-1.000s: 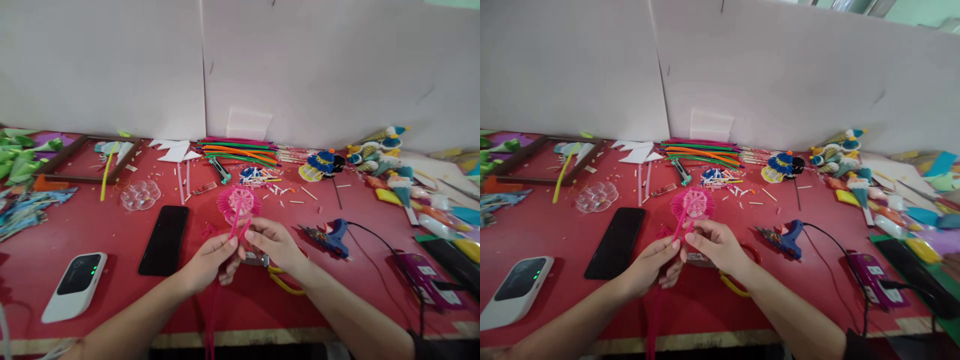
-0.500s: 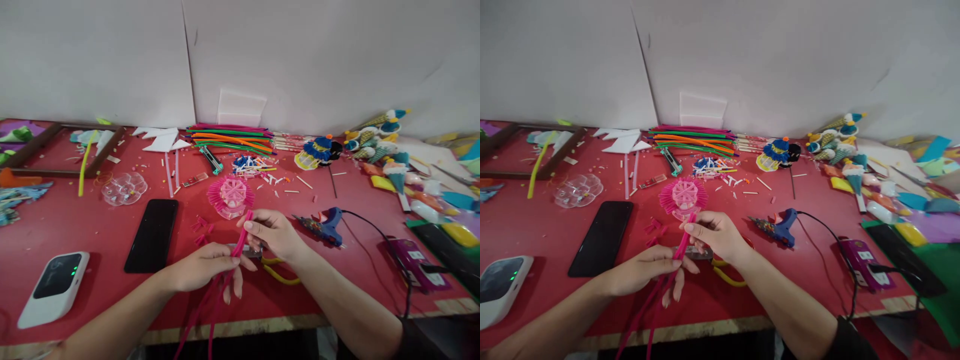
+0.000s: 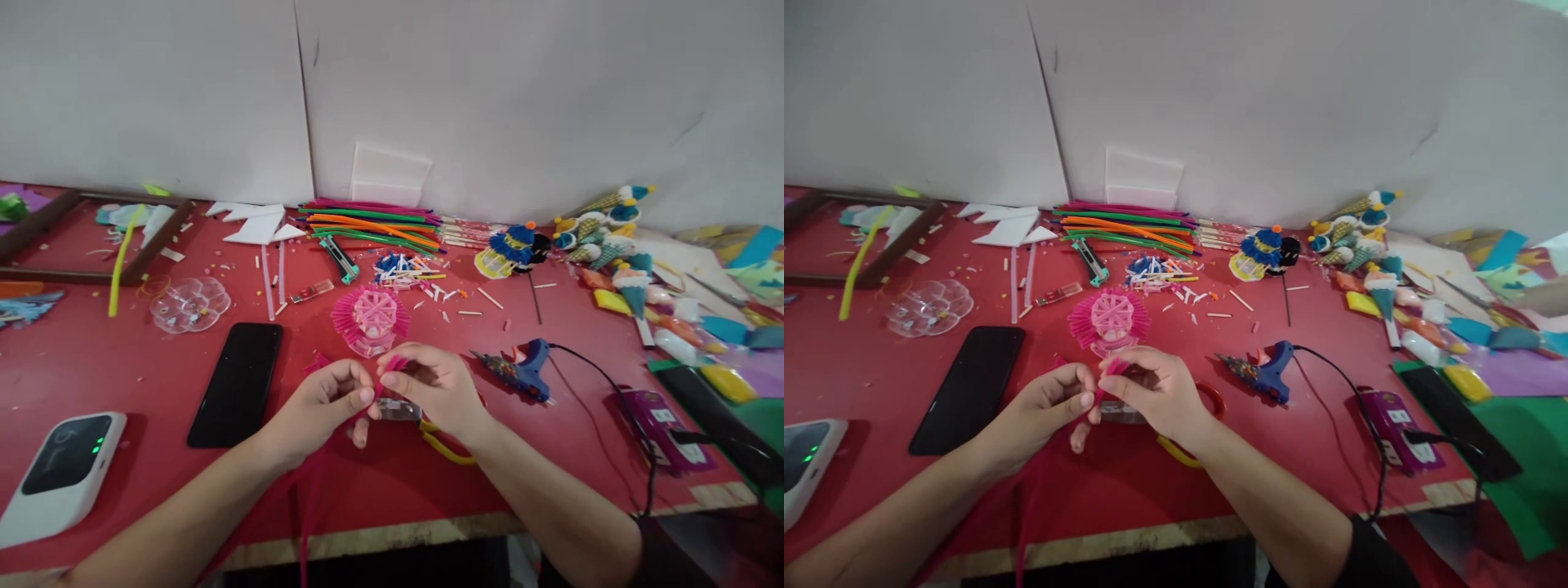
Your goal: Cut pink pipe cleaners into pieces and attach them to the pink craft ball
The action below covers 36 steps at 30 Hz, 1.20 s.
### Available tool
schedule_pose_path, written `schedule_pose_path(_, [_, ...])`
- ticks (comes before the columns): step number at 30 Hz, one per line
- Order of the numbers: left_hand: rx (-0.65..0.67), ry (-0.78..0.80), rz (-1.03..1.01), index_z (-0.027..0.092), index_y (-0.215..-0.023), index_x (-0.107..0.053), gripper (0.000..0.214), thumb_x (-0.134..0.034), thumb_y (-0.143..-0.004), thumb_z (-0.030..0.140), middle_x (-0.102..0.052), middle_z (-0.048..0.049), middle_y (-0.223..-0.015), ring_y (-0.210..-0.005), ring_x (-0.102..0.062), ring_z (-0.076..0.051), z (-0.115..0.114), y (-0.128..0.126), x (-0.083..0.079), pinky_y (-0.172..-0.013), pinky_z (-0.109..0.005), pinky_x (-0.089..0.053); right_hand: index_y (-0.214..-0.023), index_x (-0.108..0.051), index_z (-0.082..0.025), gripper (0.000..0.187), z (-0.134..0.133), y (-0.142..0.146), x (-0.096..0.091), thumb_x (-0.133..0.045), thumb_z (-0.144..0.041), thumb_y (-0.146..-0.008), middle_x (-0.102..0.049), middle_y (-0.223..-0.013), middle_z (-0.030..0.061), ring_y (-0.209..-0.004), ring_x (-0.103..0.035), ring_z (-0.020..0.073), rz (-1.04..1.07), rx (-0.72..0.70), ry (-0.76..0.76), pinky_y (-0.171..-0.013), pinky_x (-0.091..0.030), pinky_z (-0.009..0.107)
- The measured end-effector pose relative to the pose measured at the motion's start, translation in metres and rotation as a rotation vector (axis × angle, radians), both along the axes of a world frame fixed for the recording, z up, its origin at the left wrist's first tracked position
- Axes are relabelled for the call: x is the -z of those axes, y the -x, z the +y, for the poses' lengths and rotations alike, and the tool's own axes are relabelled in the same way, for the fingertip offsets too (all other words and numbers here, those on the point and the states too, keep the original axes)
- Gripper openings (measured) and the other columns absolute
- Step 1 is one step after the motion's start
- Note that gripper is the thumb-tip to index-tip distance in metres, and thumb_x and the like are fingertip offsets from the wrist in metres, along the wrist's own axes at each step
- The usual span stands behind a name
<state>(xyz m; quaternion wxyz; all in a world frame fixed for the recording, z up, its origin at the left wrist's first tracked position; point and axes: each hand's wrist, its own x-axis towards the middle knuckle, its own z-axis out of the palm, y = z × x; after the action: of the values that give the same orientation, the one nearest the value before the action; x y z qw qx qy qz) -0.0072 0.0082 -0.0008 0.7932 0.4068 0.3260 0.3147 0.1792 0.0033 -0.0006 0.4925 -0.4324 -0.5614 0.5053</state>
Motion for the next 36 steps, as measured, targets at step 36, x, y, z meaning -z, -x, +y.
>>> schedule_pose_path(36, [0.072, -0.335, 0.36, 0.018, -0.069, -0.057, 0.048, -0.047, -0.097, 0.057, -0.059, 0.0005, -0.054, -0.047, -0.039, -0.01, -0.006, 0.002, -0.002, -0.048, -0.024, -0.03, -0.096, -0.078, -0.026, 0.014, -0.01, 0.002, 0.006, -0.077, -0.028, -0.083, -0.079, -0.084, 0.0009, -0.07, -0.075, 0.0135, -0.01, 0.101, 0.002, -0.067, -0.063, 0.024])
